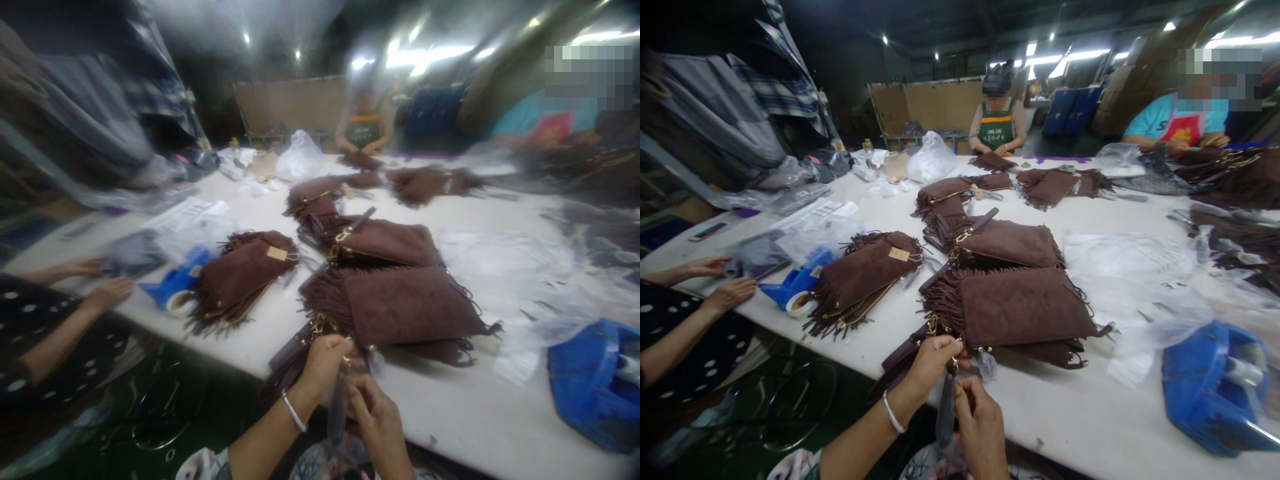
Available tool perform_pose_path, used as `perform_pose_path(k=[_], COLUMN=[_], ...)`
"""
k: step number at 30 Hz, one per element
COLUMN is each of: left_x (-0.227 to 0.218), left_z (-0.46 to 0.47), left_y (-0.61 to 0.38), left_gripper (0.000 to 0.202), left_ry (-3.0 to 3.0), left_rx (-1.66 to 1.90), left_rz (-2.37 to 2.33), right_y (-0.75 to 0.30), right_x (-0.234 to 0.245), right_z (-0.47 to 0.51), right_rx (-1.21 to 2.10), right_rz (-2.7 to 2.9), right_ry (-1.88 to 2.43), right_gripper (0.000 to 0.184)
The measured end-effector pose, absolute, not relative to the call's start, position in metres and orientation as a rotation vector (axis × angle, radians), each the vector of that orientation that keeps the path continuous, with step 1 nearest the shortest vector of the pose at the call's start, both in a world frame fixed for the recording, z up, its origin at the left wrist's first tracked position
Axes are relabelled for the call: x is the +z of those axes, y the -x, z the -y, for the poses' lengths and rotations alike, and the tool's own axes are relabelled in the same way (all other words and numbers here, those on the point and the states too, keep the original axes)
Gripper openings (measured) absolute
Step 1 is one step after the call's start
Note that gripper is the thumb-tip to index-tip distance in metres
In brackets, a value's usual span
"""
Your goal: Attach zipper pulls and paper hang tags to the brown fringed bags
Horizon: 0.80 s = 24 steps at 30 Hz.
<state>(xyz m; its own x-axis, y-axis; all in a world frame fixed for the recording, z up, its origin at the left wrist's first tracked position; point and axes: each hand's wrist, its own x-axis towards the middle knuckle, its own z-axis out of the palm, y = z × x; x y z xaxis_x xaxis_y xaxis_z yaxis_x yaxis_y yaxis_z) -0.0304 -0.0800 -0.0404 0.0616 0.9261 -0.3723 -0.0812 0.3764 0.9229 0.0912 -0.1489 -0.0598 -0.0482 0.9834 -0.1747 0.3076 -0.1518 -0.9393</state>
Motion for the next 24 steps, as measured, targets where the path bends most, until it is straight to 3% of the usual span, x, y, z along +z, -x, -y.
perform_pose_path(k=[5,11,16,24], left_x=[-0.039,-0.038,-0.040,-0.046], left_z=[0.077,0.100,0.143,0.149], left_y=[0.030,0.036,0.059,0.099], left_gripper=[0.036,0.046,0.052,0.038], left_ry=[-0.874,-0.716,-0.648,-0.863], left_rx=[0.903,0.946,0.731,0.633], left_rz=[-1.325,-1.064,-0.973,-1.123], right_y=[-0.093,-0.098,-0.092,-0.077], right_x=[-0.057,-0.055,-0.052,-0.065], right_z=[0.146,0.137,0.132,0.121], right_rx=[1.171,1.238,1.346,1.652], right_rz=[1.439,1.301,1.156,0.701], right_ry=[1.523,1.558,1.508,1.360], right_gripper=[0.028,0.029,0.032,0.051])
